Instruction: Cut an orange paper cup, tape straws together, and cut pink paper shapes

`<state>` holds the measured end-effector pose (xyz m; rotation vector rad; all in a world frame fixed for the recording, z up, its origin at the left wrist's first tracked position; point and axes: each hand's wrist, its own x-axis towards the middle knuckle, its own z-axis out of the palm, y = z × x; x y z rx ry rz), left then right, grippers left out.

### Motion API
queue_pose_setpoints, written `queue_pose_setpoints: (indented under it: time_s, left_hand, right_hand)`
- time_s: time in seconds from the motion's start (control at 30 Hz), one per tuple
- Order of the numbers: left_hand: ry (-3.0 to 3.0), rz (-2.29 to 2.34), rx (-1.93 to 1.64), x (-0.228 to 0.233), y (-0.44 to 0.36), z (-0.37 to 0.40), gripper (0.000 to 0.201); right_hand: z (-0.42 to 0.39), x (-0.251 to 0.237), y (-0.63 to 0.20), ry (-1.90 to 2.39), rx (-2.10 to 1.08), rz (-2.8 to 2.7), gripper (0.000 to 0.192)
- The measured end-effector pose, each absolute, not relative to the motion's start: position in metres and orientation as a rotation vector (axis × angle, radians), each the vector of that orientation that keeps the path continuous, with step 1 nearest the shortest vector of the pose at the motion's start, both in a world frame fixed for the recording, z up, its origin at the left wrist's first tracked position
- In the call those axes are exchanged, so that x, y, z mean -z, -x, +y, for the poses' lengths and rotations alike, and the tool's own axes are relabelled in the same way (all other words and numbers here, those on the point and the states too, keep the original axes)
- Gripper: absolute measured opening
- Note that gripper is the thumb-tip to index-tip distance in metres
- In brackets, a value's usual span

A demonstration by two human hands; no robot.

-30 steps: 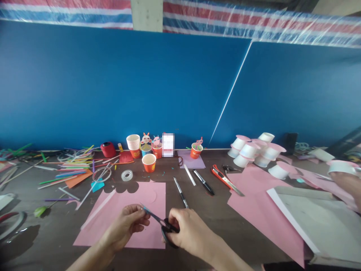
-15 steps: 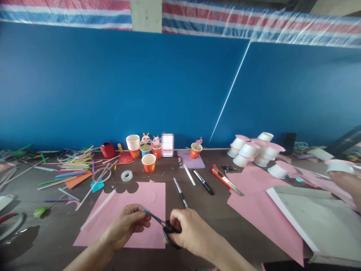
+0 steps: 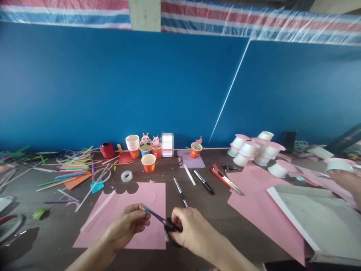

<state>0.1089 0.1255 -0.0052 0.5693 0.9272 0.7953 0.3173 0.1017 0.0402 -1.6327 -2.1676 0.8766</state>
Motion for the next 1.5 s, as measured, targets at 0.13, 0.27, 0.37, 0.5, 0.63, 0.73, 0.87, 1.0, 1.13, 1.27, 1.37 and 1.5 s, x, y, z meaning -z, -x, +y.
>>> queue_pose_setpoints:
  time_s: [0.13,0.27,0.37,0.5,0.63,0.73,0.87,1.0,1.13,1.27,1.37,1.5]
  left_hand:
    - [-0.603,0.912,-0.804,0.0072,-0.1084,0.1254,0.012]
    - [-0.685,0.938,-0.805,0.0078,-0.1076,0.1259,0.012]
    - [-0.727,0.95,-0.794,0.0075,-0.1068,0.1267,0.011]
    - [-0.774,0.966,-0.757,0.0067,-0.1047,0.1279,0.01]
    - [-0.816,0.979,-0.714,0.0049,-0.1026,0.1292,0.008]
    - [-0.83,0.982,-0.697,0.0034,-0.1019,0.13,0.008]
    - [-0.805,0.968,-0.692,0.0022,-0.1018,0.1307,0.007]
    - [-0.795,0.964,-0.687,0.003,-0.1017,0.1312,0.006]
    - [-0.764,0.956,-0.694,0.0044,-0.1016,0.1302,0.007]
    - [-0.713,0.927,-0.705,0.0057,-0.1025,0.129,0.01]
    - [-0.719,0.933,-0.701,0.0077,-0.103,0.1296,0.011]
    - [-0.757,0.955,-0.699,0.0092,-0.1024,0.1305,0.011]
  right_hand:
    - [0.1009,-0.0403,-0.3189,1.641,-0.907,-2.172,0.01]
    - [0.1011,-0.0395,-0.3202,1.635,-0.91,-2.184,0.01]
    - [0.1021,-0.04,-0.3208,1.625,-0.909,-2.195,0.01]
    - [0.1027,-0.044,-0.3222,1.617,-0.934,-2.209,0.01]
    - [0.1024,-0.0474,-0.3244,1.618,-0.964,-2.213,0.014]
    - [0.1025,-0.0471,-0.3253,1.61,-0.975,-2.216,0.014]
    - [0.1027,-0.0451,-0.3253,1.603,-0.964,-2.208,0.013]
    - [0.1023,-0.0437,-0.3254,1.605,-0.961,-2.206,0.014]
    - [0.1019,-0.0423,-0.3252,1.618,-0.95,-2.207,0.015]
    - [0.1021,-0.0416,-0.3245,1.632,-0.943,-2.208,0.016]
    - [0.1022,-0.0419,-0.3251,1.634,-0.947,-2.202,0.016]
    - [0.1024,-0.041,-0.3255,1.643,-1.032,-2.102,0.015]
